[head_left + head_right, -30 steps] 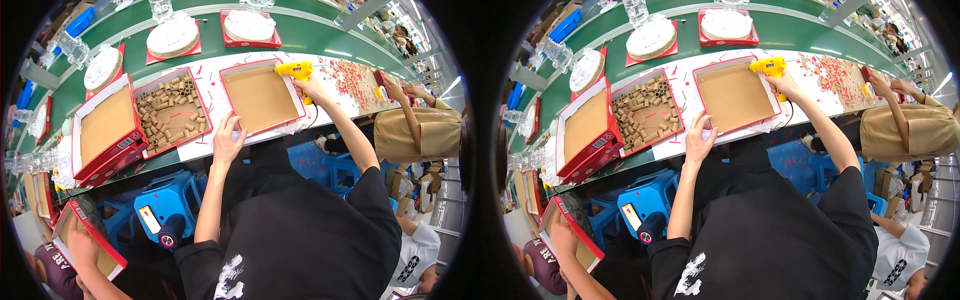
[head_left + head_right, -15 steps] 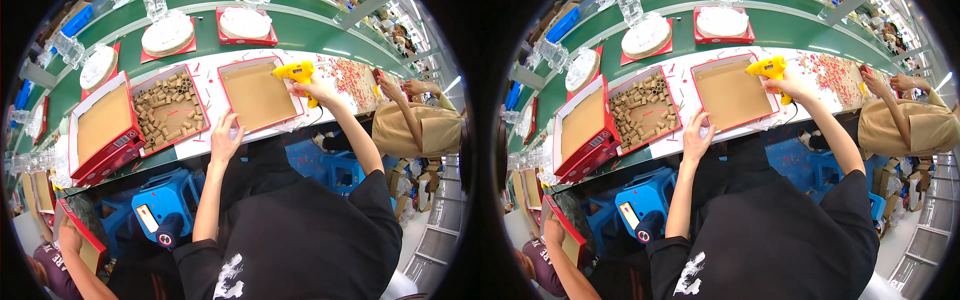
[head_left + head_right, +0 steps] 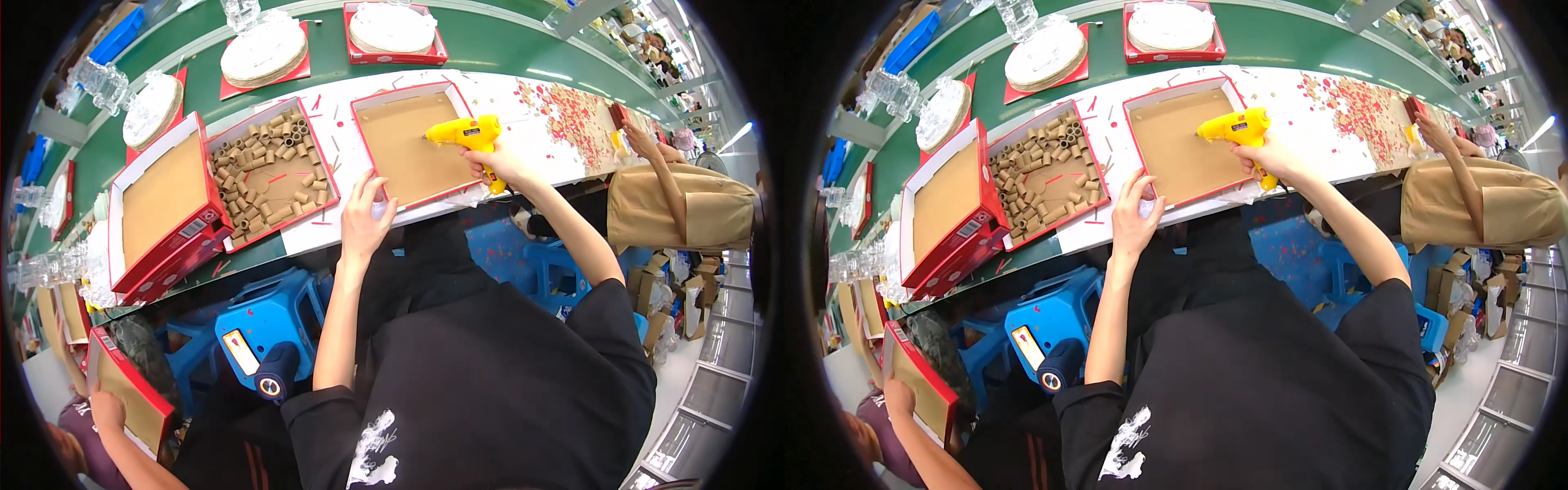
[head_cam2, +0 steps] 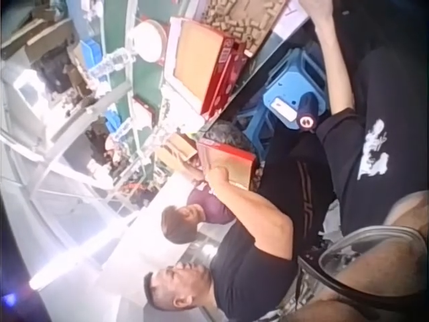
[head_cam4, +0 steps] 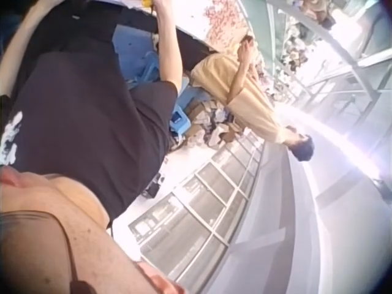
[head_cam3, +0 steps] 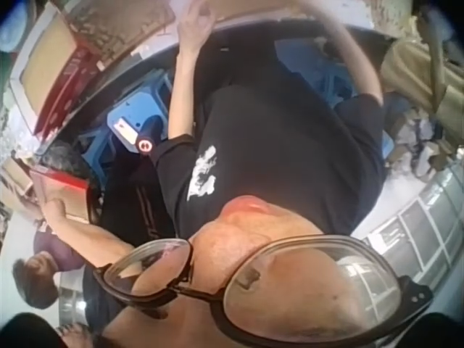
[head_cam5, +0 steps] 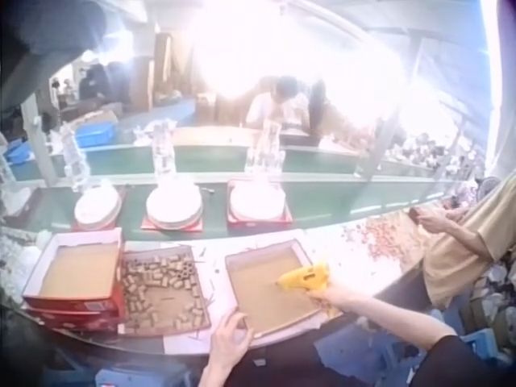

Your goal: Assembling and packaging glass lighting fixtures using a hot glue gun at an assembly line workbench.

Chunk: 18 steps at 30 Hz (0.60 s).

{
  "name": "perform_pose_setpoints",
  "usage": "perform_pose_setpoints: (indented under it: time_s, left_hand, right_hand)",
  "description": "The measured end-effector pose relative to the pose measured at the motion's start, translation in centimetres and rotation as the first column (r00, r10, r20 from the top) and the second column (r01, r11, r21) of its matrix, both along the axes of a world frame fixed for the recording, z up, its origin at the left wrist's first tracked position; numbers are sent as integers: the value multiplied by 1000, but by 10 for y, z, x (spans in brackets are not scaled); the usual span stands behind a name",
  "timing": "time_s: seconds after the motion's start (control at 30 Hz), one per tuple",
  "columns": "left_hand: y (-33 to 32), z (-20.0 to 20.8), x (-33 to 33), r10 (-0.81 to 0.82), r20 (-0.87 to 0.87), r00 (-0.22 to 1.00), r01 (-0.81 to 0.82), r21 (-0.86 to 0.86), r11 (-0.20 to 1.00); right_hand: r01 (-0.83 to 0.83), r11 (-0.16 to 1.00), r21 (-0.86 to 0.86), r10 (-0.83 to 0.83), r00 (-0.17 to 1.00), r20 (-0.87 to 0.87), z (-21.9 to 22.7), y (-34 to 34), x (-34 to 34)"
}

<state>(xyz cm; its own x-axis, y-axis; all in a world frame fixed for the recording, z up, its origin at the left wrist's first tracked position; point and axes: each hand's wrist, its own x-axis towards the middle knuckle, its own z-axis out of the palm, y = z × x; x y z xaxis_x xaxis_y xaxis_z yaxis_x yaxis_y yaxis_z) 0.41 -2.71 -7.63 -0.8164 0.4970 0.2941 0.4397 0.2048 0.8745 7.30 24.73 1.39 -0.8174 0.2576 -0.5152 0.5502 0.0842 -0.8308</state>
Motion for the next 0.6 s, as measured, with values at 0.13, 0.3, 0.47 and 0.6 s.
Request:
perform_pose_setpoints:
  time_s: [0.13, 0.3, 0.47, 0.6]
  left_hand:
    - [0, 0, 0, -5, 12, 1000, 5, 15, 1000]
    - [-1, 1, -1, -7, 13, 1000, 7, 9, 1000]
    - [0, -1, -1, -11, 17, 1000, 11, 7, 1000]
    - [1, -4, -2, -6, -11, 1000, 6, 1, 1000]
  right_hand:
    - [16, 1000, -3, -16, 1000, 22, -1, -1, 0]
    - [5, 1000, 8, -5, 1000, 11, 3, -7, 0]
    - [37, 999, -27, -35, 998, 55, 4, -6, 2]
    - [31, 999, -22, -30, 998, 53, 4, -6, 4]
